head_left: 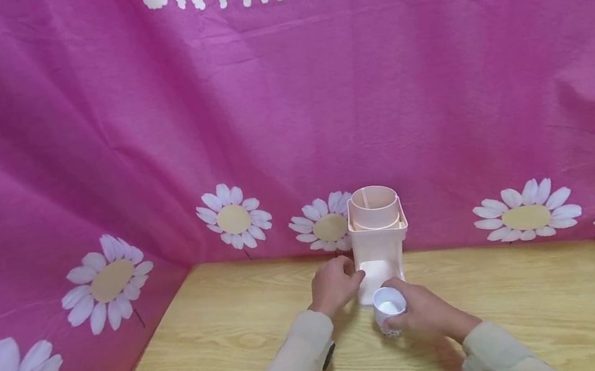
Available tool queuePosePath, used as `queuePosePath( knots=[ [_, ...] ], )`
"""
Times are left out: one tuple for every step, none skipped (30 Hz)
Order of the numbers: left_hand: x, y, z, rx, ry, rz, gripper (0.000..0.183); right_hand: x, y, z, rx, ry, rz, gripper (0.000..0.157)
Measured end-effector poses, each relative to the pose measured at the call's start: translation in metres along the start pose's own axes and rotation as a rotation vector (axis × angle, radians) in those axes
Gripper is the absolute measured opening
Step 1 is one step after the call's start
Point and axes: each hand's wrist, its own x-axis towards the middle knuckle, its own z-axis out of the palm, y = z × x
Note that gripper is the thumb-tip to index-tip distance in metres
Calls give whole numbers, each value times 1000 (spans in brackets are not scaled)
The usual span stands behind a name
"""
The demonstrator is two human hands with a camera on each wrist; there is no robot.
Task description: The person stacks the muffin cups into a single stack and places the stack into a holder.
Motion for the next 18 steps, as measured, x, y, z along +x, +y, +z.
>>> queuePosePath(
  knots=[
    [-2, -2, 0, 30, -2, 20, 18, 1, 0, 0, 5, 0, 0, 54],
    [-3, -3, 0, 59, -10, 46, 15, 2, -1, 0, 10, -1, -1, 54],
    [-5, -5, 0, 87, -20, 80, 13, 2, -1, 0, 11, -1, -4, 55],
    [-6, -6, 0, 110, -33, 113, 13, 3, -2, 1, 12, -3, -7, 55],
    [-8, -8, 1, 128, -46, 150, 14, 3, -2, 1, 13, -8, -11, 55],
    [-9, -9, 2, 150, -61, 192, 18, 3, -2, 1, 11, -12, -15, 55],
    [-11, -10, 3, 164, -75, 235, 21, 3, -2, 2, 9, -19, -23, 55],
    [-13, -10, 3, 180, -96, 273, 22, 2, -1, 2, 4, -24, -26, 55],
    [-14, -9, 4, 199, -115, 303, 23, 1, 1, 2, -1, -31, -27, 55],
    [-14, -8, 6, 216, -133, 325, 24, 0, 2, 1, -6, -35, -32, 55],
    [-14, -7, 8, 234, -152, 337, 24, -1, 4, -1, -10, -37, -37, 55],
    [-13, -4, 10, 253, -166, 335, 24, -2, 5, -3, -14, -38, -44, 55],
    [-13, -1, 11, 269, -184, 329, 24, -3, 7, -5, -17, -37, -48, 56],
    [-13, 3, 10, 286, -197, 314, 24, -4, 8, -7, -21, -34, -46, 56],
    [-13, 4, 13, 297, -200, 311, 22, -5, 10, -9, -27, -29, -53, 56],
    [-13, 5, 15, 309, -196, 322, 17, -5, 11, -11, -29, -22, -53, 56],
    [-15, 6, 15, 333, -183, 337, 9, -6, 13, -13, -31, -19, -51, 55],
    [-18, 5, 14, 354, -164, 363, 3, -8, 14, -13, -34, -14, -49, 55]
  ],
)
